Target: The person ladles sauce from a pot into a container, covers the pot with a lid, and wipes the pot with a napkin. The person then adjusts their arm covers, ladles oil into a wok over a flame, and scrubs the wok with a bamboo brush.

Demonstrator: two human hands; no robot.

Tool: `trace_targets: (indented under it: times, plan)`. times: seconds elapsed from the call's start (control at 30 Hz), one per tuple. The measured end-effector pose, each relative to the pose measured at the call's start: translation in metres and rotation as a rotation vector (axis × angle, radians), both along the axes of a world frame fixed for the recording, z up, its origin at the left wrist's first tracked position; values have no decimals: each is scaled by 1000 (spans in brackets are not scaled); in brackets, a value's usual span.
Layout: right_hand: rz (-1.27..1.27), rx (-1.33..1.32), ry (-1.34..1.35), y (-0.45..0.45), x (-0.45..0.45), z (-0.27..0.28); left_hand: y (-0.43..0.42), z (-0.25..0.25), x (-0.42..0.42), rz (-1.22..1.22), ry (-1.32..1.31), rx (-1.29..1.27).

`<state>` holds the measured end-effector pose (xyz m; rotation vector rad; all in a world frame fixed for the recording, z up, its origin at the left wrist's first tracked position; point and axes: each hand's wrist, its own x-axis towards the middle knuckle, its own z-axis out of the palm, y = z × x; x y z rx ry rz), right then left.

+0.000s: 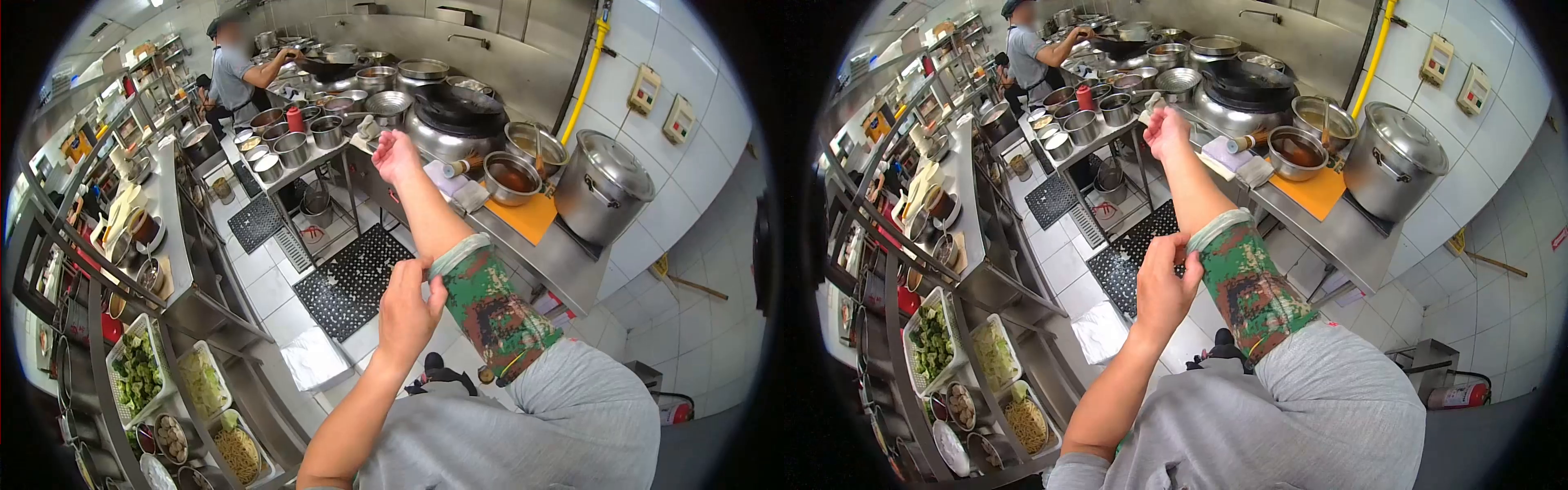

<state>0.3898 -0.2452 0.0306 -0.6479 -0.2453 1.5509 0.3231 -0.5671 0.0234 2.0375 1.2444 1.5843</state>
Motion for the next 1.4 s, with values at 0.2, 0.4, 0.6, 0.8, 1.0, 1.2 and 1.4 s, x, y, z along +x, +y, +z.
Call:
trace_targets:
  times: [0.2,0.4,0.6,0.8,1.0,1.2,1.4]
  plan:
    - [19,-156,-156,-31,-26,-39,0,-21,-11,94,100,-11]
    - [85,-62,129,-25,-35,-31,-35,-64,10,-3,-304,-304]
    - [88,-63,396,-38,-39,-5,-19,-94,20,-81,-390,-259]
    - [69,-61,514,-47,-30,1,1,-100,28,118,-221,-65]
    - [-43,213,-266,-48,-11,3,-14,-72,43,-71,-161,-364]
    - [318,1342,-1975,-84,-2,-136,32,-4,76,-16,34,-203]
    - [719,1442,-2093,-99,41,-210,69,-43,115,26,-23,-549]
